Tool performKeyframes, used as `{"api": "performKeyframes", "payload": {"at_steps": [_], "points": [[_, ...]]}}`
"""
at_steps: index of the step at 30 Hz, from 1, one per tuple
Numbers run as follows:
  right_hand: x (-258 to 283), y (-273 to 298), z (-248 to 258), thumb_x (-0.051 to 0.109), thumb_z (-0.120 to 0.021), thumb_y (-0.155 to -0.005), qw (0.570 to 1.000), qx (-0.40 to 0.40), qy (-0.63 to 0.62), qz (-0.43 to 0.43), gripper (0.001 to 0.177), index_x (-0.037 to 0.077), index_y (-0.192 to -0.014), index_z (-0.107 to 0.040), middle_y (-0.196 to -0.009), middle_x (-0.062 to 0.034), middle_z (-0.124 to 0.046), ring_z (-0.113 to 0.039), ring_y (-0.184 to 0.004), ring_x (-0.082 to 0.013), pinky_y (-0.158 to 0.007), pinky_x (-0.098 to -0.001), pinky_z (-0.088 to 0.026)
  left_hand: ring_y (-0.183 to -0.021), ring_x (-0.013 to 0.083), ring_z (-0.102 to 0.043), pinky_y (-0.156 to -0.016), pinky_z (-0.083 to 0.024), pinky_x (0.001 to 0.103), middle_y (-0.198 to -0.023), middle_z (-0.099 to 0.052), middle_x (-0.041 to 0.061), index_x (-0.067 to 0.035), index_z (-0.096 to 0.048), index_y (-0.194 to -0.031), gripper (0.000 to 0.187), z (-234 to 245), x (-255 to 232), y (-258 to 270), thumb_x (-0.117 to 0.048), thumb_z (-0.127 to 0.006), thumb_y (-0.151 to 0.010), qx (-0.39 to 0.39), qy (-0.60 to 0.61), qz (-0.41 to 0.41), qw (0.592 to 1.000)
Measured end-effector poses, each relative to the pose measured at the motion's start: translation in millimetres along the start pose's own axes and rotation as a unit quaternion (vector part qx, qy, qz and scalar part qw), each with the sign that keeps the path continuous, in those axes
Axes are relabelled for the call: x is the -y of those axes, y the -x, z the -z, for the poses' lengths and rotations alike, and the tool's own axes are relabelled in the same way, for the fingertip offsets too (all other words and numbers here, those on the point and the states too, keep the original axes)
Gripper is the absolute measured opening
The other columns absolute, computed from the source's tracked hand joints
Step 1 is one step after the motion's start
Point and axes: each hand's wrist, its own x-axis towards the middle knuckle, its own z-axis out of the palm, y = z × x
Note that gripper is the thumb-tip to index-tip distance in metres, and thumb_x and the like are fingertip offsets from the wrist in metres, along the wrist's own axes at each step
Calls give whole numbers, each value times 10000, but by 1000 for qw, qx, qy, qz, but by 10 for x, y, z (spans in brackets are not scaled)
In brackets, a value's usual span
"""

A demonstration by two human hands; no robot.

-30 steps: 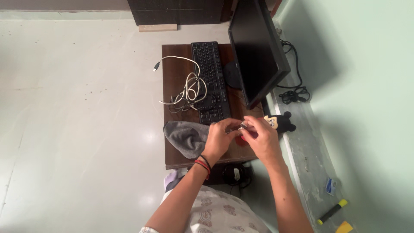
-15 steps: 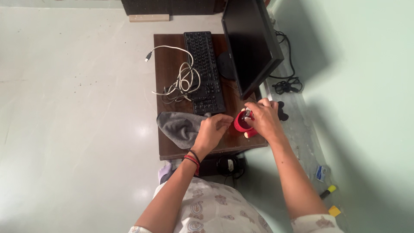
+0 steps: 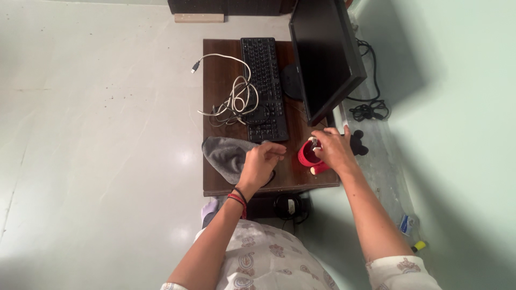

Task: The person cleans a small figurine, a printer cable, and a desktop surface using a cloth, then places the items back on a shelf near a computer.

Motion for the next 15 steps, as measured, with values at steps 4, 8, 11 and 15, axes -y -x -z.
{"api": "performKeyframes", "payload": {"at_steps": [4,8,11,15], "points": [[-44,-26,-5,136,-821,-792,1000,8,-6,-7,506,168,-1272,-667,-920,-38,-768,-540,-1325,-235,-1229,-612,-152,-984,195,-778,-857,-607,298,-1079,-787,119,17,-719,-1123,302,-11,43,-18,99,-581,-867,-4,-8,12,1000],[-51,-17,3,125,-817,-794,1000,6,-13,-11,482,175,-1253,-679,-970,-41,-766,-545,-1327,-250,-1222,-621,-159,-1008,196,-779,-881,-605,294,-1058,-793,127,28,-719,-1125,304,-38,113,-45,106,-573,-869,-1,0,11,1000],[5,-3,56,109,-807,-806,999,24,-7,-35,491,185,-1274,-677,-974,-42,-768,-532,-1352,-250,-1232,-629,-134,-1013,197,-776,-880,-607,294,-1068,-789,130,34,-714,-1125,302,-5,128,-75,106,-577,-865,13,3,3,1000],[94,24,124,73,-812,-772,998,24,0,-54,541,177,-1282,-664,-1106,-40,-742,-499,-1387,-245,-1243,-627,-79,-995,194,-776,-871,-608,293,-1078,-789,125,34,-709,-1123,249,61,77,-160,67,-595,-904,32,9,6,999]]}}
